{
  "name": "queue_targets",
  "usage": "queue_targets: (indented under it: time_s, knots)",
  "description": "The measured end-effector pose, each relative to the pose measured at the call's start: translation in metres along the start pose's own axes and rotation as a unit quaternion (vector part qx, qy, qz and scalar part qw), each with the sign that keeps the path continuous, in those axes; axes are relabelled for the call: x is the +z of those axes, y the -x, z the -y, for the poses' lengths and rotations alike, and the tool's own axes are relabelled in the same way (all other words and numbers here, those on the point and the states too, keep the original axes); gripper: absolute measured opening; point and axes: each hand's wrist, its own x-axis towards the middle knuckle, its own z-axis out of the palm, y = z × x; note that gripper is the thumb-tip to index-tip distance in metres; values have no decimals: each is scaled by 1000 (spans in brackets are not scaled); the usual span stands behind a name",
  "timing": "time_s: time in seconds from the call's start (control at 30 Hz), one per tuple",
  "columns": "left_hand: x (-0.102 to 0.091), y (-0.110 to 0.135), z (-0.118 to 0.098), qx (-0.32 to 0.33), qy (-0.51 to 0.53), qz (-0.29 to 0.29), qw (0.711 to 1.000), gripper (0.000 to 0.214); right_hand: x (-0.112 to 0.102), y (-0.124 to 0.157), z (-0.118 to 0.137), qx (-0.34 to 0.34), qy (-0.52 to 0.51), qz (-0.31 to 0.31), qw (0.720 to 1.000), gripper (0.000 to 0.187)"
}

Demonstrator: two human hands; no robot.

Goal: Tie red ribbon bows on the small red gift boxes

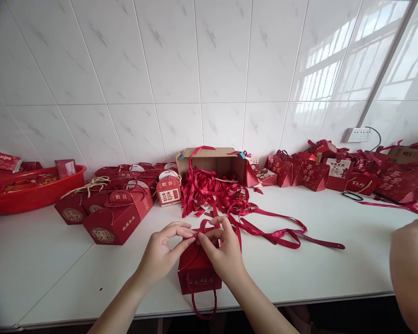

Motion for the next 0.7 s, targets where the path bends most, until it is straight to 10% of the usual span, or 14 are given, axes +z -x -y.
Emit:
queue_targets:
  time_s: [0.7]
  knots:
    - [14,3,-1,39,22,-6,999,19,-5,7,-15,-144,257,-59,954,22]
